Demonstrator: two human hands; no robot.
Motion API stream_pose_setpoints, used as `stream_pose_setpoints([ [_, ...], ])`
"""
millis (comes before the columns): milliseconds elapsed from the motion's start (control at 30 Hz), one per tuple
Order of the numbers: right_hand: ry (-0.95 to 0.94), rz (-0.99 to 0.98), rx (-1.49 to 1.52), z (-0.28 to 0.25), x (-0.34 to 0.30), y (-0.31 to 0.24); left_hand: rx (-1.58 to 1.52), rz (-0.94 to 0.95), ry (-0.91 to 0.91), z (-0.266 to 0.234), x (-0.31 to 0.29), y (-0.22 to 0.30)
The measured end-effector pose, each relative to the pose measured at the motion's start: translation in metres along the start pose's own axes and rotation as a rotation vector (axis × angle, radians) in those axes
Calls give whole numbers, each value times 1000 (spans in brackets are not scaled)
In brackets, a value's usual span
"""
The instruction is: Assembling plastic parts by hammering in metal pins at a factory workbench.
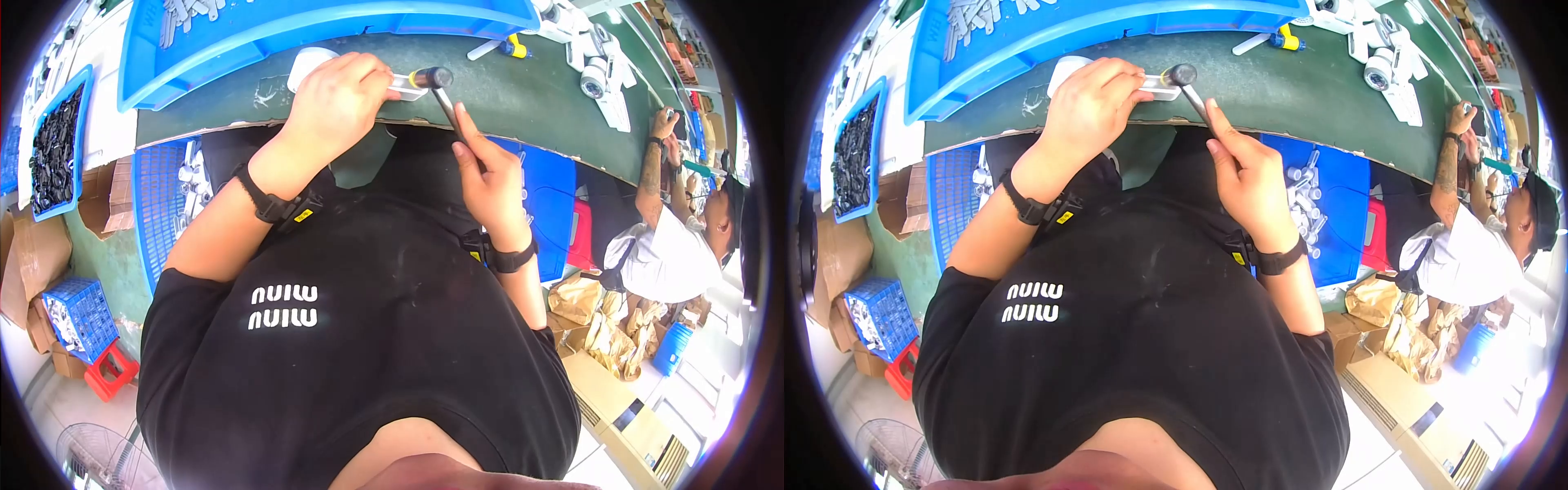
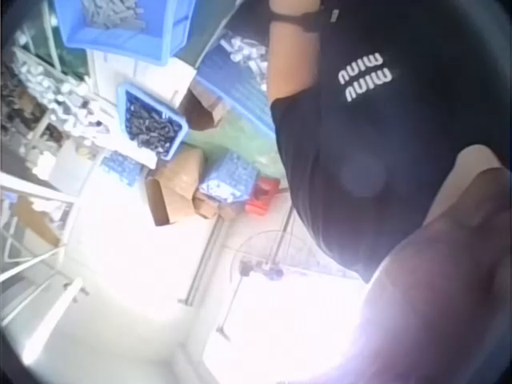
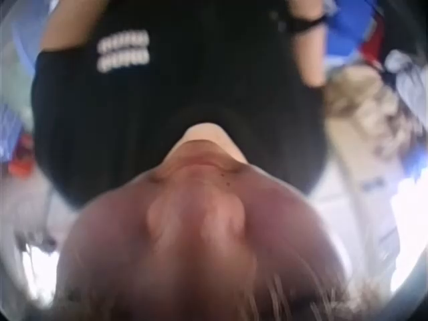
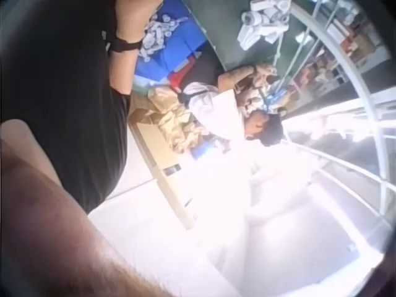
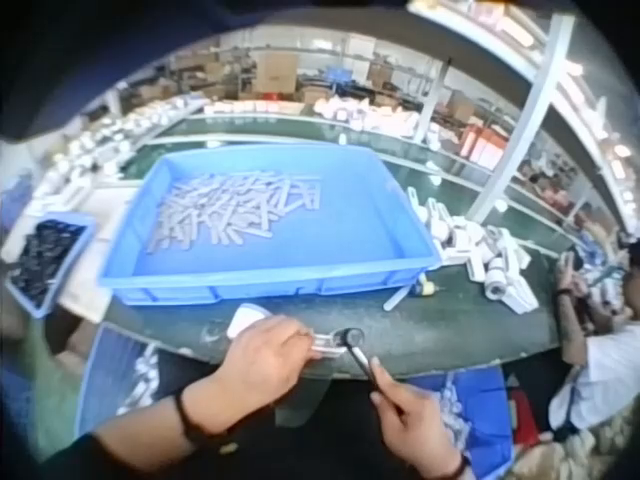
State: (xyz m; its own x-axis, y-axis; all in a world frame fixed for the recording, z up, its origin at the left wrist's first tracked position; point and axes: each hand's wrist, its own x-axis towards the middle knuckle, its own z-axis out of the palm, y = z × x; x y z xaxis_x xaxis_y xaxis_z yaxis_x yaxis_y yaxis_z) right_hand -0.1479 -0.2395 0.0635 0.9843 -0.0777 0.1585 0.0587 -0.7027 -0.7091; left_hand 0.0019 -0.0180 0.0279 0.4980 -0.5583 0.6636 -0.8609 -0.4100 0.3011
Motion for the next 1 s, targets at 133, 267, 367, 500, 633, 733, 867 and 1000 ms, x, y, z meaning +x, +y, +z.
stream_pose_setpoints([
  [133,213,9,155,2,-10,10,88,-83,-201,-10,11,13],
  [267,301,71,412,5,-13,19,19,50,-320,-16,17,21],
  [367,252,107,372,7,-15,25,-28,142,-329,-29,16,29],
  [500,233,114,404,8,-16,23,-54,52,-300,-49,3,15],
  [633,131,76,330,7,-7,15,-151,-140,-233,-51,-14,0],
  [733,85,-12,255,8,5,13,-128,-240,-87,-35,-24,-9],
  [867,90,-121,225,0,20,-2,-70,-211,-10,-27,-27,-13],
  [1000,209,-171,406,0,29,-13,-33,-173,92,-15,-33,-9],
])
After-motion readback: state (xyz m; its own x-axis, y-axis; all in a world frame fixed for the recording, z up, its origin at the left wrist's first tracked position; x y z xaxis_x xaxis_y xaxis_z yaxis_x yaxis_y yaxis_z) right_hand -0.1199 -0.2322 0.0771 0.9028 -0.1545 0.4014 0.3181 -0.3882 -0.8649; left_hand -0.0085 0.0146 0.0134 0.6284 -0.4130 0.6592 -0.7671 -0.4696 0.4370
